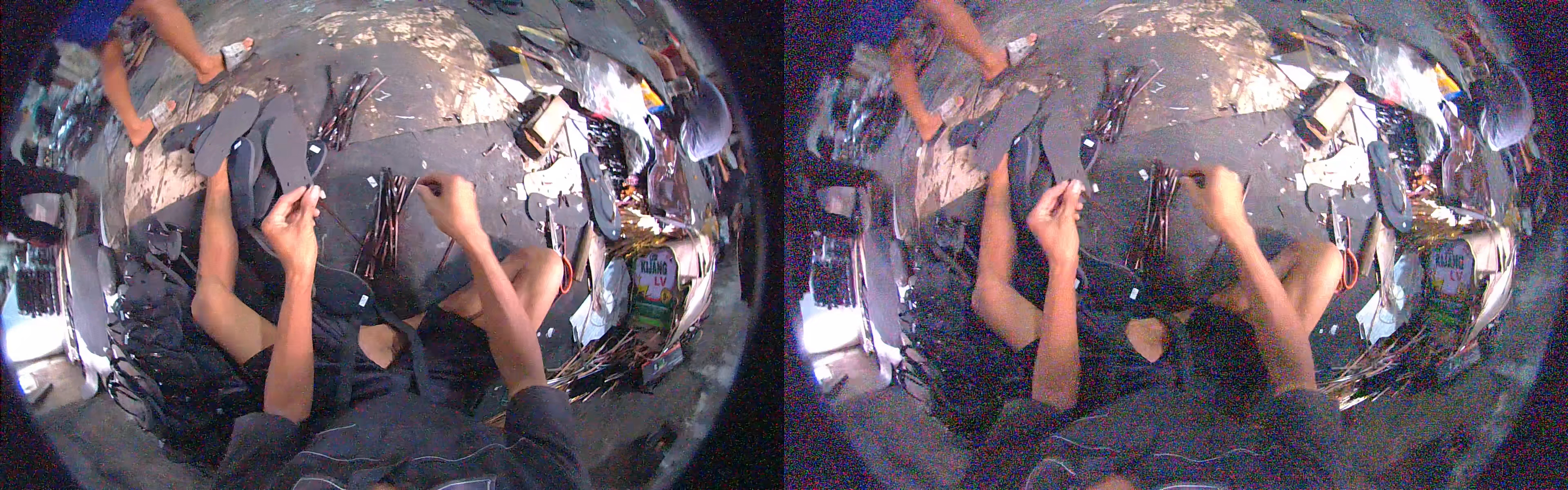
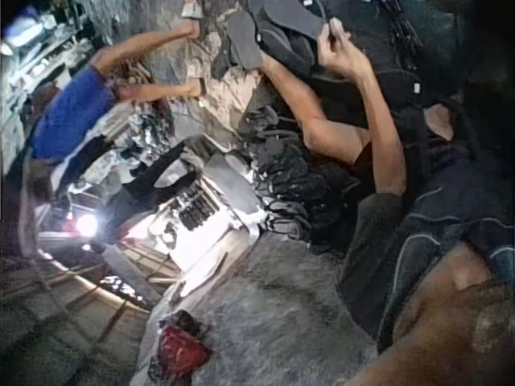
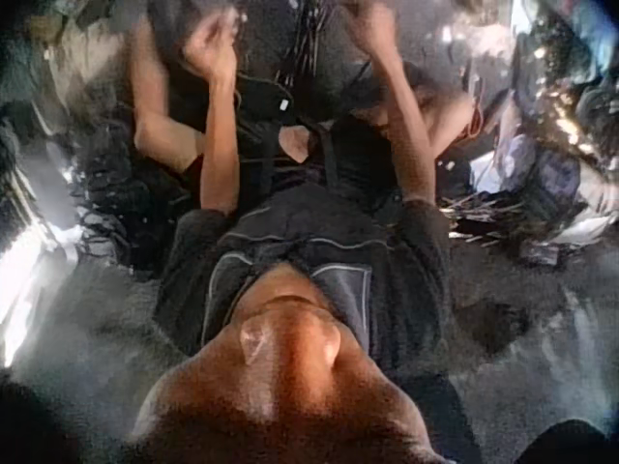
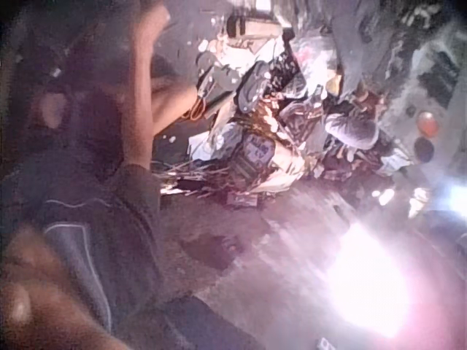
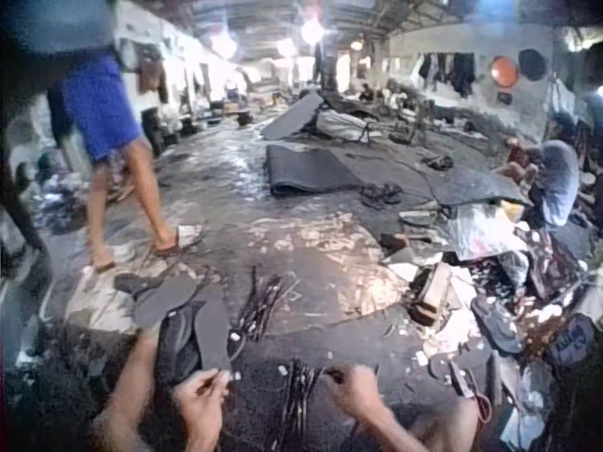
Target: The person sits on the floor and assembles black flip-flops by inserting thin straps through holes in the soles. They use scissors to trim excess strap material and place finished slippers aside.
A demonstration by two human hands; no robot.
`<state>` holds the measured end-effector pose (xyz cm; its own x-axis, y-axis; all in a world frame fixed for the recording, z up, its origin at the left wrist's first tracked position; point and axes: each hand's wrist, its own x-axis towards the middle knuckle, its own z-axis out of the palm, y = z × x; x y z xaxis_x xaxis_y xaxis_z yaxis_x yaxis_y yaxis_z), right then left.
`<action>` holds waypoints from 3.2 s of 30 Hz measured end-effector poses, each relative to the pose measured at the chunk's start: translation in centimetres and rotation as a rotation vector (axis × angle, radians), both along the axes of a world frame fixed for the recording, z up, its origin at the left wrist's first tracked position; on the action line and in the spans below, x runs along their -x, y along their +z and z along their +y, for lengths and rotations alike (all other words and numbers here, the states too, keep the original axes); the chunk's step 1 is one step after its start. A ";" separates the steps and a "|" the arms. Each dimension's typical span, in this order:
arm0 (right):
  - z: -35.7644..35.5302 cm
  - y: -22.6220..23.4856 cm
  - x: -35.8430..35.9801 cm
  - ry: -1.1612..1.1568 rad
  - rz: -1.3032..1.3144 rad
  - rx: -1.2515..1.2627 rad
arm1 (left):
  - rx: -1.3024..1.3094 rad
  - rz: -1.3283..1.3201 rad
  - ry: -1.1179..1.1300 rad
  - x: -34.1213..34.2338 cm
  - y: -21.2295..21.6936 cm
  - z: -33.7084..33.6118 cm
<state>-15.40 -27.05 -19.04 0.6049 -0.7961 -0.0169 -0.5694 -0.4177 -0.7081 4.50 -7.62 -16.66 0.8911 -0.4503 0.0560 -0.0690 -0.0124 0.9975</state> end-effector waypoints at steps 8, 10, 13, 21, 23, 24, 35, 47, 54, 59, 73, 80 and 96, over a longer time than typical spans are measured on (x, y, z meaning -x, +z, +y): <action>1.0 -4.8 -6.8 -0.169 0.255 0.093 | 0.079 -0.059 0.017 0.6 6.7 5.6; 2.9 -3.3 -7.0 -0.177 0.178 0.032 | 0.064 -0.128 0.041 0.5 6.0 6.7; 3.3 -5.0 -5.7 -0.111 0.178 0.149 | 0.184 -0.081 0.080 1.8 4.7 4.8; 7.1 2.0 -2.5 -0.103 -0.404 -0.181 | 0.094 -0.200 -0.093 1.4 6.7 6.4; 11.2 7.6 -2.5 -0.011 -0.611 -0.389 | 0.150 -0.116 -0.115 3.1 7.6 6.1; 12.4 9.6 -2.4 0.021 -0.598 -0.298 | 0.143 -0.076 -0.133 4.0 8.3 5.6; 14.8 13.5 -1.6 0.090 -0.750 -0.412 | 0.233 0.076 -0.254 7.1 11.1 5.2; 15.0 12.8 -0.5 0.231 -0.400 -0.151 | 0.108 0.310 -0.238 7.3 7.8 7.3; 14.4 12.7 -0.9 0.142 -0.653 -1.008 | 0.204 0.161 -0.239 7.4 8.7 7.4; 14.9 12.6 -1.4 0.169 -0.650 -0.686 | 0.164 0.099 -0.242 6.8 9.3 7.3; 5.4 10.1 0.2 0.291 -0.113 0.605 | -1.211 -0.871 -1.103 -5.7 2.6 11.0; 5.7 9.6 0.5 0.124 -0.381 0.000 | -0.624 -0.634 -0.515 -3.4 10.1 3.3; 11.8 15.2 -2.5 0.190 -0.515 0.116 | -0.076 -0.160 -0.297 6.4 11.9 4.4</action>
<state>-12.91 -15.26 -3.83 0.6446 -0.6515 0.4000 -0.0696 -0.5711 -0.8179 -1.94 -3.17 -4.80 0.7029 -0.6972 0.1410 -0.2365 -0.0421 0.9707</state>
